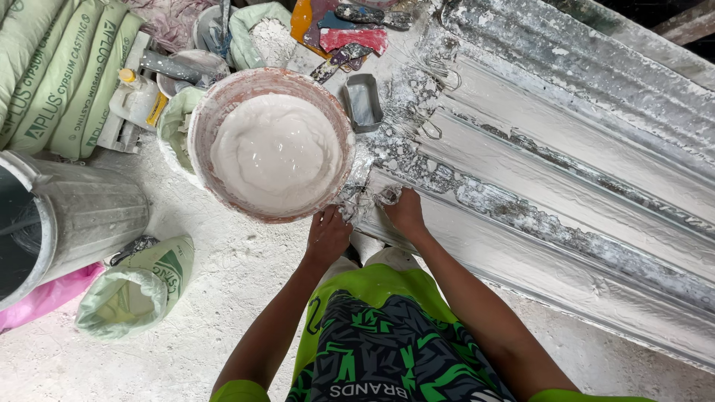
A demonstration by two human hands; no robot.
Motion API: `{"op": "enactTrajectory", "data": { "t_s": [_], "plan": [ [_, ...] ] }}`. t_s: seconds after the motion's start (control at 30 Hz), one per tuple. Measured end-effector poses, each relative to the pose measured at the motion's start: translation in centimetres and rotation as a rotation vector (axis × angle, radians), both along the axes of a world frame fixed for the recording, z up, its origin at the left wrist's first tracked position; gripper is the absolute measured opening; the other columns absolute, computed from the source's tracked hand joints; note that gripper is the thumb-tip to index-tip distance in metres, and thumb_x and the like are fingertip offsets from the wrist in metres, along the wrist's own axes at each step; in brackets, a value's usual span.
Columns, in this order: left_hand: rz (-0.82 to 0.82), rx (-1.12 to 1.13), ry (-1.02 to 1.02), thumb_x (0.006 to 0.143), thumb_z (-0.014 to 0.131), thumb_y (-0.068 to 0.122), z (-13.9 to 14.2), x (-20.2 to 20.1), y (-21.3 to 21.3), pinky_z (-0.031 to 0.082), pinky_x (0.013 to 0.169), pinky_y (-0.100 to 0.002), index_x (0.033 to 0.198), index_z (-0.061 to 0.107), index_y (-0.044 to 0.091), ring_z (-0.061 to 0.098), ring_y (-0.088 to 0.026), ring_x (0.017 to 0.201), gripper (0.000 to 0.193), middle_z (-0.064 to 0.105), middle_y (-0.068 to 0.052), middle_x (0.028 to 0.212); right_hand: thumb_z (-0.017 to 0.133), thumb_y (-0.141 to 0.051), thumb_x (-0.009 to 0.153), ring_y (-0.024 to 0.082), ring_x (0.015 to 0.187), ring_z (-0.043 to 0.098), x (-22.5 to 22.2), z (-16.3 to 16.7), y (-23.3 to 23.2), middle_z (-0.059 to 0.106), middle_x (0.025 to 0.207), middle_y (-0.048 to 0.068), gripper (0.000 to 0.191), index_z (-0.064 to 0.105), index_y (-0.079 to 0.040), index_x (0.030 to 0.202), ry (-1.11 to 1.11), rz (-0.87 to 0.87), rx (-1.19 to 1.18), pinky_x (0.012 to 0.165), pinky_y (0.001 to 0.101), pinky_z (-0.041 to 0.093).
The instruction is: The person presses plaster paste by hand onto long decorative moldings, smearing and smoothing it along the grooved surfaces, and works along the length of the pieces. At the end, the person mixes more plaster paste in a large bowl by hand.
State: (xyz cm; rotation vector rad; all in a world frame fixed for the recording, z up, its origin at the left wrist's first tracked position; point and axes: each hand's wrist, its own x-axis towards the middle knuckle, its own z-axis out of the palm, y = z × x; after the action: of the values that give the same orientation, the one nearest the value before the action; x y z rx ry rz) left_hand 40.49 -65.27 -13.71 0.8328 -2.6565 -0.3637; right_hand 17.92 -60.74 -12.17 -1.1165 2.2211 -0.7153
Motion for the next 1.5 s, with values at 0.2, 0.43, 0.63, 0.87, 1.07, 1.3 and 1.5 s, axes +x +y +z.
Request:
{"op": "enactTrajectory", "data": {
  "t_s": [0.2, 0.43, 0.63, 0.87, 1.07, 1.3, 1.5],
  "plan": [
    [-0.066, -0.027, 0.087, 0.080, 0.068, 0.018, 0.7, -1.7, 2.0, 0.041, 0.105, -0.057, 0.079, 0.075, 0.005, 0.055, -0.035, 0.129, 0.015, 0.070, -0.020, 0.115, 0.085, -0.014, 0.074, 0.040, 0.093, 0.071, 0.2, -0.1, 0.1, 0.074, 0.098, 0.023, 0.038, 0.070, 0.003, 0.104, -0.018, -0.055, -0.086, 0.079, 0.0441, 0.057],
    [-0.002, 0.136, -0.110, 0.081, 0.064, 0.022, -1.1, -4.2, 1.3, 0.036, 0.104, -0.069, 0.092, 0.076, 0.004, 0.046, -0.038, 0.139, 0.024, 0.063, -0.020, 0.137, 0.085, -0.015, 0.076, 0.034, 0.086, 0.075, 0.1, -0.6, 1.1, 0.076, 0.093, 0.019, 0.031, 0.074, 0.001, 0.099, -0.066, -0.088, -0.095, 0.075, 0.0420, 0.058],
    [0.018, 0.227, -0.086, 0.084, 0.062, 0.024, -1.5, -4.2, 1.2, 0.035, 0.101, -0.072, 0.094, 0.075, 0.003, 0.039, -0.040, 0.142, 0.027, 0.061, -0.020, 0.140, 0.086, -0.023, 0.082, 0.023, 0.080, 0.077, -3.8, -1.3, 7.5, 0.079, 0.092, 0.016, 0.029, 0.076, 0.000, 0.096, 0.013, -0.203, 0.041, 0.070, 0.0367, 0.061],
    [0.014, 0.336, -0.143, 0.089, 0.060, 0.032, 1.3, -6.7, 2.3, 0.025, 0.107, -0.080, 0.091, 0.076, 0.005, 0.031, -0.040, 0.148, 0.031, 0.054, -0.016, 0.147, 0.068, -0.012, 0.093, 0.020, 0.084, 0.075, -12.0, 4.4, 18.9, 0.076, 0.104, 0.016, 0.022, 0.073, -0.003, 0.113, 0.242, -0.176, 0.342, 0.074, 0.0344, 0.064],
    [-0.085, 0.258, 0.001, 0.096, 0.054, 0.034, 1.9, -10.3, 6.4, 0.010, 0.118, -0.079, 0.102, 0.077, 0.004, 0.024, -0.039, 0.155, 0.038, 0.048, -0.014, 0.153, 0.051, -0.018, 0.100, 0.041, 0.128, 0.051, -3.9, 3.6, 9.9, 0.056, 0.139, 0.024, 0.045, 0.060, -0.006, 0.142, 0.193, 0.187, 0.098, 0.111, 0.0583, 0.037],
    [0.017, 0.176, -0.189, 0.090, 0.052, 0.031, -1.1, -5.8, 0.1, 0.006, 0.116, -0.078, 0.116, 0.076, 0.005, 0.026, -0.034, 0.153, 0.044, 0.048, -0.012, 0.155, 0.062, -0.043, 0.088, 0.040, 0.156, 0.022, 2.5, 0.0, 3.1, 0.021, 0.169, 0.022, 0.078, 0.048, 0.003, 0.149, 0.598, 0.528, 0.210, 0.120, 0.0650, 0.010],
    [0.050, 0.225, -0.388, 0.101, 0.048, 0.040, 1.2, -6.5, 0.0, 0.000, 0.114, -0.076, 0.097, 0.077, 0.003, 0.015, -0.037, 0.156, 0.047, 0.045, -0.014, 0.155, 0.054, -0.056, 0.098, 0.039, 0.155, 0.021, -4.2, -0.5, 12.8, 0.021, 0.169, 0.023, 0.084, 0.039, 0.005, 0.154, 0.604, 0.416, 0.192, 0.121, 0.0690, 0.003]
  ]
}}
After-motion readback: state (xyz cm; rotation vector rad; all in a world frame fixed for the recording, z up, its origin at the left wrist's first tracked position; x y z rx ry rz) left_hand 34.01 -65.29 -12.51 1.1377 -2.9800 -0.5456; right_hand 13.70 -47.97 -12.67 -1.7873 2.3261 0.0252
